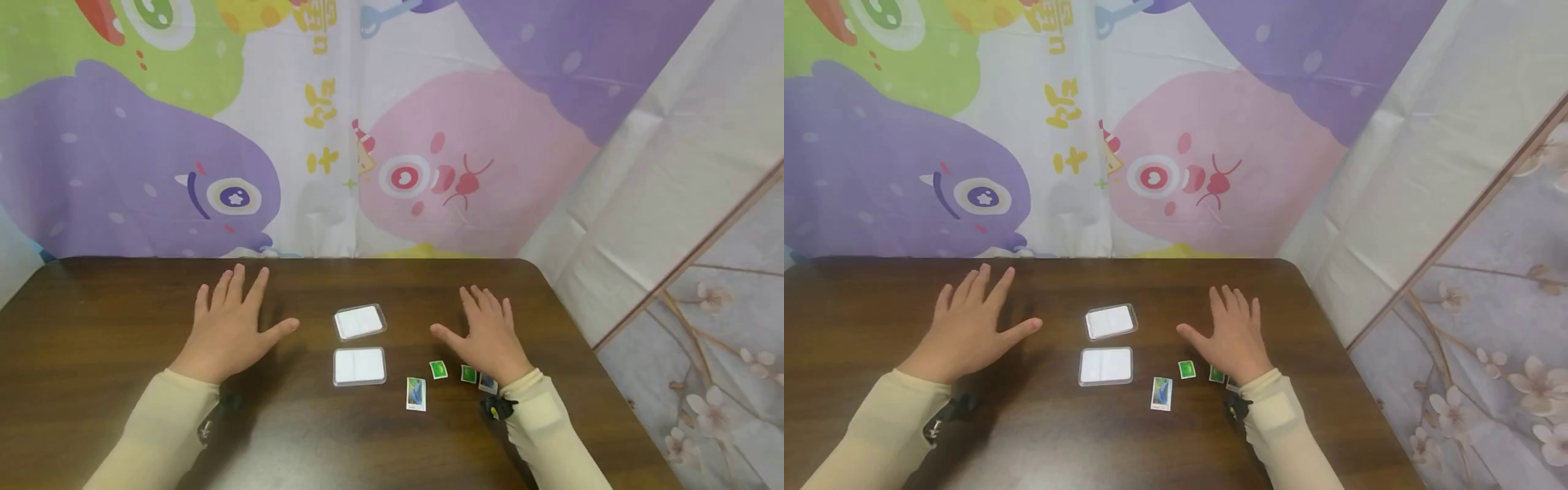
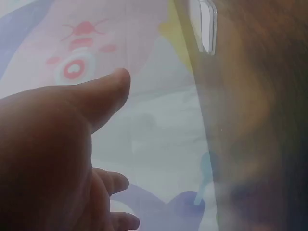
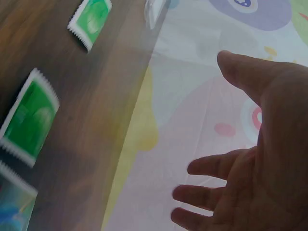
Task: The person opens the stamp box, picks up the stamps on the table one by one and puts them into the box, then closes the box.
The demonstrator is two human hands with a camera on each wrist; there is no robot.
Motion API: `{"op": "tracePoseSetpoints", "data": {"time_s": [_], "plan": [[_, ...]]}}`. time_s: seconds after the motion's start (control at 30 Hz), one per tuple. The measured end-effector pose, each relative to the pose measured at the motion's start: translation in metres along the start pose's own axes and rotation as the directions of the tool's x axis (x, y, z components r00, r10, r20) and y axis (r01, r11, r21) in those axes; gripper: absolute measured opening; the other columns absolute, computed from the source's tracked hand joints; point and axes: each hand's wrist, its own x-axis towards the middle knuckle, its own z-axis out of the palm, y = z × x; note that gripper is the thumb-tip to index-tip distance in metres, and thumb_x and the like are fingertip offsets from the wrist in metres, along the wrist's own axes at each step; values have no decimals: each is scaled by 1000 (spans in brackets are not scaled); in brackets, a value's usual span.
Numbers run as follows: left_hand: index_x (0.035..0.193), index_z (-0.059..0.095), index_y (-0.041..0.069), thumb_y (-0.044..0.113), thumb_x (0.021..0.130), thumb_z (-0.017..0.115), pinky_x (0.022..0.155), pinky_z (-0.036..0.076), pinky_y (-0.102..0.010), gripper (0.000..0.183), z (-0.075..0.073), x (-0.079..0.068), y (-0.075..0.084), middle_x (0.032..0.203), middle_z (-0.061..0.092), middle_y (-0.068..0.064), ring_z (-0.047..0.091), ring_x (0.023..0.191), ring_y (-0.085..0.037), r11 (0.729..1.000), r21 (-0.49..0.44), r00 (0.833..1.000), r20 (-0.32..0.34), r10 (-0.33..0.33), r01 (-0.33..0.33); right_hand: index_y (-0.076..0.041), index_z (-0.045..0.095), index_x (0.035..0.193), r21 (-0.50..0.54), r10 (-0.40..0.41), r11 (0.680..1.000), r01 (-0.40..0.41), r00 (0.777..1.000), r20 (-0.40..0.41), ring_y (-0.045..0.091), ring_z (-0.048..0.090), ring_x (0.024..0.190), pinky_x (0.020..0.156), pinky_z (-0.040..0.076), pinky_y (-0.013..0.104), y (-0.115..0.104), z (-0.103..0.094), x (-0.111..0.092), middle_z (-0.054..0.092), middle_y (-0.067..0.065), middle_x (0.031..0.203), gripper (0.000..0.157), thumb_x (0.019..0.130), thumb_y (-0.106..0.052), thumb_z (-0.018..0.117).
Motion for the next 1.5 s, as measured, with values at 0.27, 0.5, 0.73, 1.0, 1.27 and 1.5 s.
{"op": "tracePoseSetpoints", "data": {"time_s": [0.27, 0.5, 0.73, 1.0, 1.27, 1.5], "plan": [[162, 21, -2, 70, 96, 53, 120, 13, -68, 103, 5, 3, 5, 165, 12, -35, 13, 152, -54, 996, -80, 998, 27, 48, -46, 1, 50, 149, 28, -41, 999, 39, 995, 88, 42, 45, 142, 120, 18, 66, -14, -6, 8, 53, 21, 150, 85, 93, -62, 66], [155, 37, -5, 65, 98, 57, 115, 29, -66, 92, 15, 5, 9, 161, 33, -30, 30, 147, -51, 981, -178, 994, 60, 87, -75, -1, 57, 143, 100, -45, 995, 28, 983, 177, 39, 54, 134, 109, 43, 57, -30, -7, 15, 58, 18, 144, 71, 94, -51, 71], [142, 57, 2, 53, 97, 67, 104, 44, -63, 69, 26, 3, 18, 144, 55, -23, 50, 134, -46, 966, -228, 981, 119, 151, -121, -4, 63, 136, 135, -160, 982, 129, 954, 252, 32, 64, 120, 103, 49, 53, -64, 10, 12, 66, 14, 132, 62, 91, -45, 77], [131, 65, 6, 44, 88, 80, 98, 51, -54, 59, 33, 1, 34, 121, 68, -10, 65, 115, -31, 957, -258, 957, 218, 193, -135, -4, 64, 133, 139, -243, 968, 207, 910, 336, 25, 65, 109, 94, 54, 46, -79, 23, 10, 66, 11, 125, 63, 87, -45, 81], [124, 68, 5, 37, 78, 89, 87, 52, -45, 60, 41, 0, 44, 100, 64, -2, 60, 93, -18, 959, -243, 948, 240, 208, -148, -3, 62, 134, 104, -272, 962, 251, 894, 357, 19, 60, 98, 82, 55, 39, -81, 34, 9, 63, 9, 119, 67, 86, -43, 84], [131, 65, 2, 32, 76, 92, 87, 52, -45, 69, 46, -3, 50, 103, 65, -3, 59, 96, -20, 959, -237, 951, 224, 211, -157, -6, 66, 131, 80, -352, 935, 345, 880, 320, 17, 56, 94, 74, 52, 32, -89, 42, 8, 62, 8, 116, 63, 83, -42, 86]]}}
